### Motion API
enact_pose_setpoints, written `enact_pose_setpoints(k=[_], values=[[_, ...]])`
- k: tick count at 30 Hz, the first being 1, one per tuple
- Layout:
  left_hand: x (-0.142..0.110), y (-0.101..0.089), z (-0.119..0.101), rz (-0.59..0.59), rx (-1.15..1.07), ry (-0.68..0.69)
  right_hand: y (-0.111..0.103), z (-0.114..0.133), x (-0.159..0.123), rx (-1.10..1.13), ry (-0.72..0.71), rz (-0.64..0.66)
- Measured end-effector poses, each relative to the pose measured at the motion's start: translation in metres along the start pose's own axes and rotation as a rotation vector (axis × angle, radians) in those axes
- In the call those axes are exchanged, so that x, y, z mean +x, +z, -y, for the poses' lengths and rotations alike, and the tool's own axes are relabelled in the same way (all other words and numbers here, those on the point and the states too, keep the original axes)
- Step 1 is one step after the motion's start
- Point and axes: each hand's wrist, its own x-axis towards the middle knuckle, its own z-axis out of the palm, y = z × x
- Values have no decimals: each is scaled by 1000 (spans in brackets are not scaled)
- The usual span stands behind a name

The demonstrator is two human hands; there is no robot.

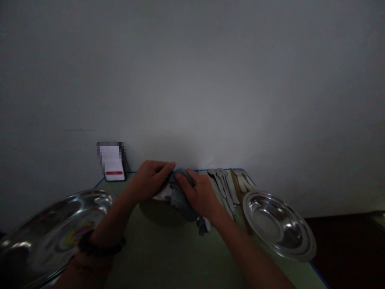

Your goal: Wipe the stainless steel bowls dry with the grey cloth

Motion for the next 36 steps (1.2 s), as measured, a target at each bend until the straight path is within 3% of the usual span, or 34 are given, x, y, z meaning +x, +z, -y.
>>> enact_pose_setpoints(k=[10,17,21,27,36], values=[[-1,-7,22,-79,-190,-136,17,-17,-4,158,33,-94],[1,-6,23,-113,-157,-148,24,-30,-6,189,67,-169],[1,-8,14,-103,-10,-52,12,-23,-2,141,83,-159],[-2,-7,-3,22,82,115,-2,0,2,28,5,-2],[-2,-6,12,20,-158,-13,5,2,-2,39,28,-29]])
